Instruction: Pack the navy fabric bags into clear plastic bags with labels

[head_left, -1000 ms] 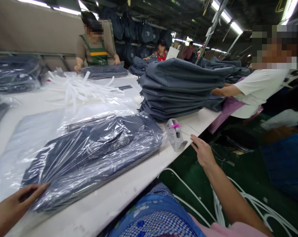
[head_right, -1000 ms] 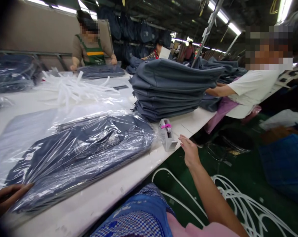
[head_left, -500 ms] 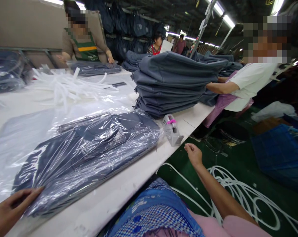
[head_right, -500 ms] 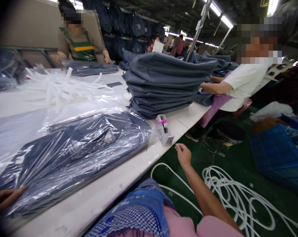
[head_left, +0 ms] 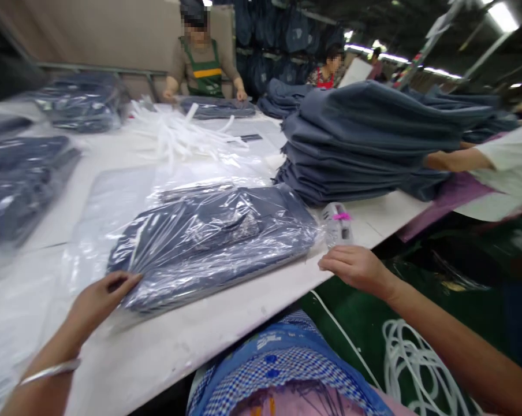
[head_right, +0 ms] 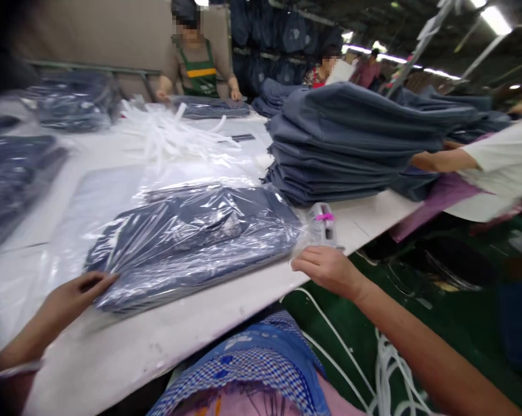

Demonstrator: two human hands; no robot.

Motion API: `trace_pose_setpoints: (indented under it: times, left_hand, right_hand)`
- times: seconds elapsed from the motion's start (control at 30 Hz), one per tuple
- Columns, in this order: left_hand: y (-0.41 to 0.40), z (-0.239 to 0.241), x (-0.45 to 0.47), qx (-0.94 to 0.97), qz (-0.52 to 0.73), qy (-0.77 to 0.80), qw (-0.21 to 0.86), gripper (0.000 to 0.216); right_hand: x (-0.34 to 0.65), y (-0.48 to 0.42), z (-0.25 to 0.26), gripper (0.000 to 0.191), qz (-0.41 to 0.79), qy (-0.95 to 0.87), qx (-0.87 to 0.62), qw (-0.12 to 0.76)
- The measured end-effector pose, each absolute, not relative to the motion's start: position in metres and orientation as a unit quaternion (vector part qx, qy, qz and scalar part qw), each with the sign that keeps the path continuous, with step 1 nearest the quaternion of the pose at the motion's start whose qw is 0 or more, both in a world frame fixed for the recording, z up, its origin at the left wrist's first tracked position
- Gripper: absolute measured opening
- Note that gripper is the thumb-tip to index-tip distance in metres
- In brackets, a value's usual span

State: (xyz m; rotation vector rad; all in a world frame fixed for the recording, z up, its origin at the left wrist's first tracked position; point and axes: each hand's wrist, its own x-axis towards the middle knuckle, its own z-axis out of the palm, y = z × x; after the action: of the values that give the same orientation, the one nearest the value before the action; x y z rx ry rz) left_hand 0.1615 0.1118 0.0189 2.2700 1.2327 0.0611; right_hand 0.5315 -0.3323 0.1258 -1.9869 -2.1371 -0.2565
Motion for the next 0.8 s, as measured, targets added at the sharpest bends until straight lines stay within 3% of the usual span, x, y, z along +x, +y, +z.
trace_pose_setpoints:
  times: [0.23, 0.4, 0.8]
  left_hand:
    - [0.098, 0.016, 0.167, 0.830, 0.063, 0.461, 0.308, 0.047]
    - [0.092, 0.017, 0.167, 0.819, 0.077, 0.462, 0.331, 0.042]
    - [0.085, 0.026, 0.171, 0.800, 0.063, 0.485, 0.347, 0.040]
  right_hand:
    - [0.503, -0.172, 0.130, 0.018, 0.077, -0.839, -0.517, 0.155]
    - [0.477, -0.080, 0.109, 0.025, 0.169, -0.870, -0.446, 0.124]
    - [0.438, 0.022, 0.075, 0.023, 0.172, -0.883, -0.437, -0.009]
